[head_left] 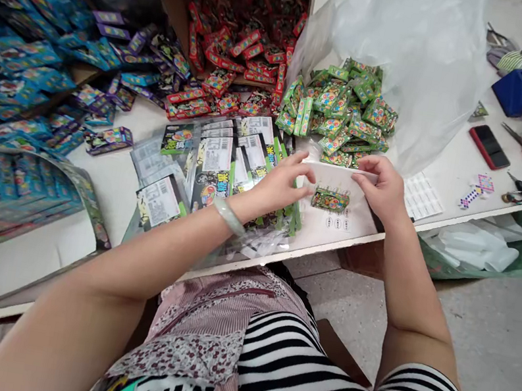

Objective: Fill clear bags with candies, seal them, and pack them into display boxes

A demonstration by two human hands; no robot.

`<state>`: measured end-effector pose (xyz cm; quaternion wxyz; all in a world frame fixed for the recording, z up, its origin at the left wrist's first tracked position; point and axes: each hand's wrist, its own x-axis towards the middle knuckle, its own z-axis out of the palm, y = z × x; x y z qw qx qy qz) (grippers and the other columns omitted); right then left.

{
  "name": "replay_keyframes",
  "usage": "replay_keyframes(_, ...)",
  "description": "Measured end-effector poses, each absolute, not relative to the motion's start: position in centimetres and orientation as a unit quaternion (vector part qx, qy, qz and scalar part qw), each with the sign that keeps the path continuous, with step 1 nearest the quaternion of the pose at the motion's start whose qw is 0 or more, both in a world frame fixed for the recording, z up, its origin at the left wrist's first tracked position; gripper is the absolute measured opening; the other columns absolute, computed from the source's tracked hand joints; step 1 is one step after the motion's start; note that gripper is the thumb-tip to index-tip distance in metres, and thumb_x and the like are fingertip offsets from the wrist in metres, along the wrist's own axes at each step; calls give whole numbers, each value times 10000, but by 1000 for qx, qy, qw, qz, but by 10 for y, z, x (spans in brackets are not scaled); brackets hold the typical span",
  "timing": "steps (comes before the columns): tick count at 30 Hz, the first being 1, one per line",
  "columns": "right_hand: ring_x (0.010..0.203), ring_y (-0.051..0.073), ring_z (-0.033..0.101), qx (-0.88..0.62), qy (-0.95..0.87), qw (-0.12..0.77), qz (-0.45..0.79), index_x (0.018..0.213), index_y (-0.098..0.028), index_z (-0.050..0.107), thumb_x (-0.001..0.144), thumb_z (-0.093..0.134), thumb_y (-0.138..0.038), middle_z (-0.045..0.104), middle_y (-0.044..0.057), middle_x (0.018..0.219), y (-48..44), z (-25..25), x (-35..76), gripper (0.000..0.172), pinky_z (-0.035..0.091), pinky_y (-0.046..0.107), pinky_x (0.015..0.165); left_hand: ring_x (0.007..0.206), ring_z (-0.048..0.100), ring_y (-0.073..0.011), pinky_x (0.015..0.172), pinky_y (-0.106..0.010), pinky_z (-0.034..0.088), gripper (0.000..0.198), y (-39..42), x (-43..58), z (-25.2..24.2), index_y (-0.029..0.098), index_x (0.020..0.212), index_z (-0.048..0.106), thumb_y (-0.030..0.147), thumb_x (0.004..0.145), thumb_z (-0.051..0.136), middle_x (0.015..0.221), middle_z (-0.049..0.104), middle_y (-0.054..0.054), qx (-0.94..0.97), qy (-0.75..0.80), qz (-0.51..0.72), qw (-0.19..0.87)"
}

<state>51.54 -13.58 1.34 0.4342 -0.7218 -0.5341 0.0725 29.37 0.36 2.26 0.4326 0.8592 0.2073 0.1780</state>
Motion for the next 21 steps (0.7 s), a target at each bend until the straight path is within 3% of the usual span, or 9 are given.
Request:
replay_keyframes(3, 951, 238, 683, -708, -503, 485, 106, 1121, -246, 612, 806, 679, -347, 700, 40, 988, -127, 8, 524, 337, 557, 395, 869, 1074, 651, -243, 1027, -406, 468, 121, 11, 323, 9, 180, 825, 685, 110, 727, 671, 1061, 713, -70, 812, 242, 211, 487)
replay_keyframes(5, 964, 238, 688, -703, -481, 511, 115, 1238, -252, 551, 829, 658, -385, 702, 53, 1022, -123, 1, 528, 443, 564, 393, 849, 786, 622, -176, 835, -327, 493, 105, 17, 336, 3, 172, 782, 678, 89, 725, 644, 781, 667, -7, 774, 259, 226, 532)
replay_keyframes(7, 933, 227, 691, -711, -461, 518, 117, 1362, -264, 449, 871, 615, -419, 702, 67, 1060, -123, -5, 528, 540, 566, 391, 824, 656, 538, -134, 707, -274, 443, 104, 22, 344, -2, 168, 750, 662, 74, 721, 629, 666, 592, 29, 737, 277, 249, 564)
replay_keyframes(11, 813, 217, 674, -748, -425, 503, 80, 1385, -257, 382, 895, 574, -454, 679, 84, 1039, -126, -19, 520, 562, 561, 399, 774, 641, 491, -122, 666, -253, 389, 131, 26, 348, -8, 169, 752, 650, 49, 707, 623, 651, 554, 41, 707, 300, 270, 581)
replay_keyframes(17, 789, 222, 650, -740, -403, 534, 68, 996, -247, 562, 824, 614, -444, 643, 49, 880, -126, -29, 520, 267, 554, 389, 754, 660, 490, -121, 676, -247, 384, 165, 22, 344, -15, 171, 784, 644, 32, 712, 592, 674, 536, 41, 670, 316, 295, 604)
replay_keyframes(21, 828, 212, 662, -725, -404, 541, 136, 1017, -252, 630, 787, 671, -435, 694, 34, 937, -127, -24, 524, 297, 566, 381, 772, 667, 498, -114, 665, -235, 393, 173, 18, 344, -14, 175, 820, 652, 53, 698, 634, 696, 552, 43, 639, 311, 300, 636)
